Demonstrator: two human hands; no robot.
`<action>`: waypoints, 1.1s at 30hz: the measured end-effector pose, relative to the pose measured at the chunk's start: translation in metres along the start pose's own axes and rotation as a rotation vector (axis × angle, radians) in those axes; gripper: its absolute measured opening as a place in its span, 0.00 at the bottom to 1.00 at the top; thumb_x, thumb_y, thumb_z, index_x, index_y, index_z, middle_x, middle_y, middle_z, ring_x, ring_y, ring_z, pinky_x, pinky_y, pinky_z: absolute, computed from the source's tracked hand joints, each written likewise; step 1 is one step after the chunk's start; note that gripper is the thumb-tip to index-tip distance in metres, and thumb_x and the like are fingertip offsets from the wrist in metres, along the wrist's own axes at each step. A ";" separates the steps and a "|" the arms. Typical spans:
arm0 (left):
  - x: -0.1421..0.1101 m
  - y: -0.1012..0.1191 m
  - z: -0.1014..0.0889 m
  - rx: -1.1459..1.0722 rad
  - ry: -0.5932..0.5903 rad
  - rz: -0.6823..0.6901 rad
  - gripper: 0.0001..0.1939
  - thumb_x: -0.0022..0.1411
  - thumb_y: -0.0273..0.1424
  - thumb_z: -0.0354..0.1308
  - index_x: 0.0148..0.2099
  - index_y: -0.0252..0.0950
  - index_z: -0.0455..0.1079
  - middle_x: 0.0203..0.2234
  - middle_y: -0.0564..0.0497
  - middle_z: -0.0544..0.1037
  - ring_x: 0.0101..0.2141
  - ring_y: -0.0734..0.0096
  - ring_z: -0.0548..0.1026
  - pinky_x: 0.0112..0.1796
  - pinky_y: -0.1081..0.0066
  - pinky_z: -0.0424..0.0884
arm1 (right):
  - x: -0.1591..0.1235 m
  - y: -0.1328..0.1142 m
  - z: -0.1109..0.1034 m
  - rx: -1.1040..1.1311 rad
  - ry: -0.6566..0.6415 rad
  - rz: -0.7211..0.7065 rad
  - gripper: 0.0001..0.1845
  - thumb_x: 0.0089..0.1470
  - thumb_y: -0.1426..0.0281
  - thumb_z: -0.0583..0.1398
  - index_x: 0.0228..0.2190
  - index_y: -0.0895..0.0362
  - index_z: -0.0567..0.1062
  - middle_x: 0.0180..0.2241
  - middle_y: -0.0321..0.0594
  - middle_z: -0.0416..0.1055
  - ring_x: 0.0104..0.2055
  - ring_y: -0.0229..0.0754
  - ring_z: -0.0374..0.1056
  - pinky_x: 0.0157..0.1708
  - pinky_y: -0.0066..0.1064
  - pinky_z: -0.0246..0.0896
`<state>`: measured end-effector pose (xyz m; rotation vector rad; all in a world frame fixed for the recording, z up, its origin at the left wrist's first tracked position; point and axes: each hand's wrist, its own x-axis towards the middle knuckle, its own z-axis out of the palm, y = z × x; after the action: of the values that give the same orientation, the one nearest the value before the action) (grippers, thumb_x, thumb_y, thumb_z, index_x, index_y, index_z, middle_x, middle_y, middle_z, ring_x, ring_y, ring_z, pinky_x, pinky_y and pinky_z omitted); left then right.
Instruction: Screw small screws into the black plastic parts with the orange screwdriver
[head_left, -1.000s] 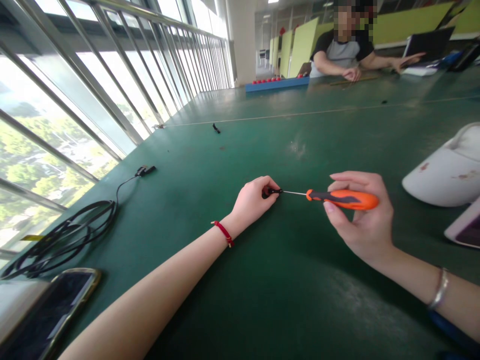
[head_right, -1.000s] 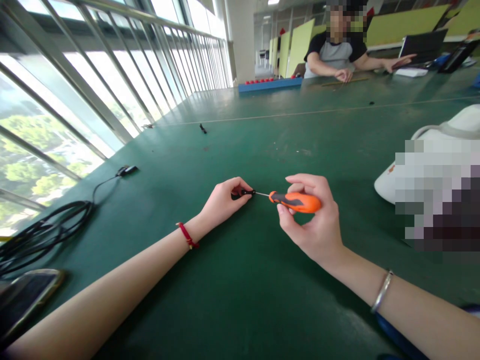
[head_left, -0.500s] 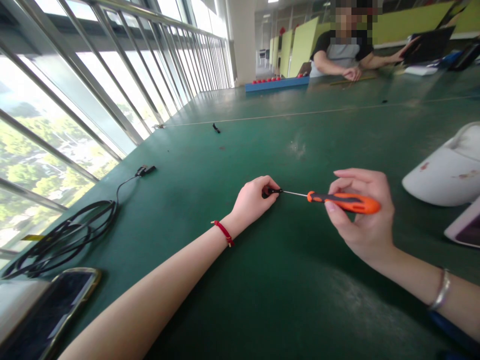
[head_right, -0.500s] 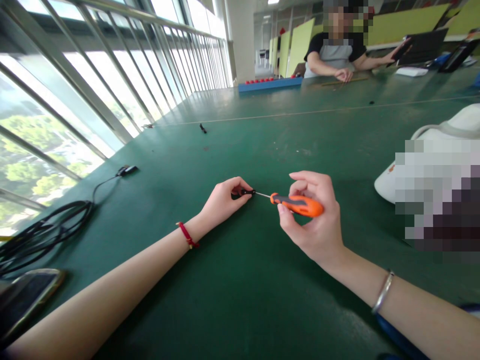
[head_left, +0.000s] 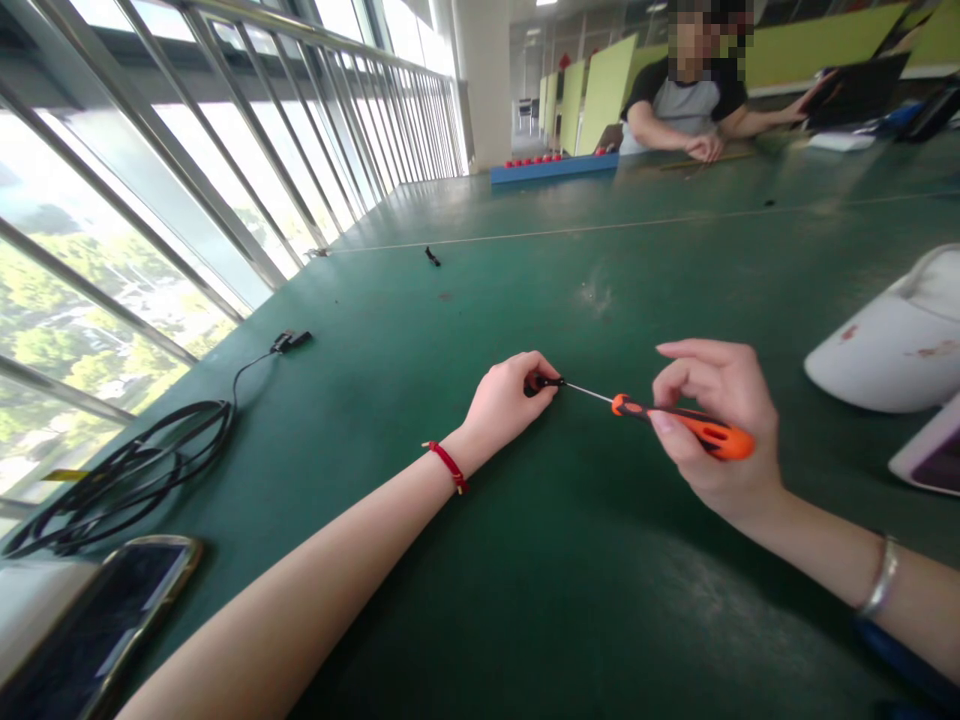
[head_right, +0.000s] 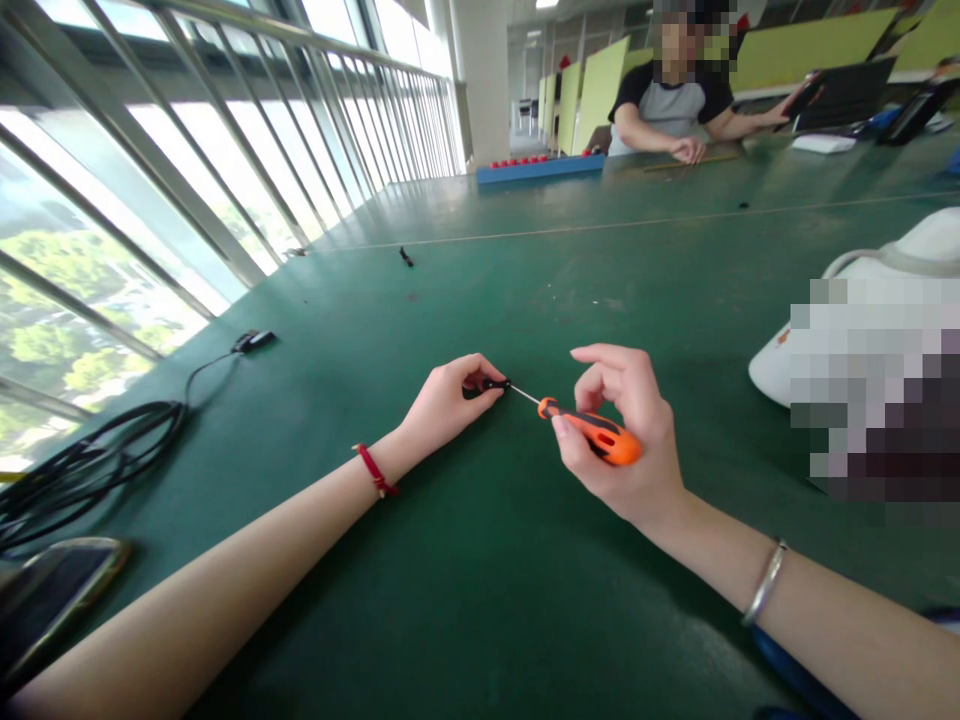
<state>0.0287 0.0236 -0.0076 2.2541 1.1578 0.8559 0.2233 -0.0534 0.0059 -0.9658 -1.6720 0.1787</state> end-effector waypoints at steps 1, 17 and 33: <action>0.000 0.000 0.000 -0.001 0.001 0.000 0.06 0.57 0.27 0.55 0.38 0.35 0.71 0.32 0.51 0.76 0.32 0.72 0.72 0.33 0.71 0.69 | 0.000 -0.002 -0.001 -0.050 -0.030 0.007 0.13 0.49 0.72 0.59 0.39 0.52 0.69 0.23 0.33 0.66 0.23 0.36 0.64 0.24 0.31 0.61; 0.000 -0.004 0.002 -0.013 0.008 0.003 0.06 0.57 0.27 0.55 0.38 0.35 0.71 0.32 0.51 0.76 0.32 0.72 0.72 0.35 0.71 0.71 | -0.001 -0.006 -0.001 -0.165 -0.043 -0.018 0.05 0.49 0.71 0.59 0.32 0.52 0.70 0.23 0.33 0.68 0.22 0.35 0.64 0.24 0.30 0.61; 0.000 -0.003 0.001 0.002 0.006 -0.003 0.06 0.56 0.27 0.55 0.38 0.35 0.71 0.31 0.51 0.76 0.32 0.72 0.72 0.34 0.71 0.70 | -0.001 -0.003 0.001 -0.105 0.045 -0.010 0.10 0.48 0.73 0.61 0.35 0.52 0.71 0.31 0.37 0.70 0.30 0.38 0.68 0.30 0.31 0.65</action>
<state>0.0282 0.0250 -0.0099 2.2518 1.1647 0.8608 0.2209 -0.0561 0.0065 -1.0326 -1.6581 0.0626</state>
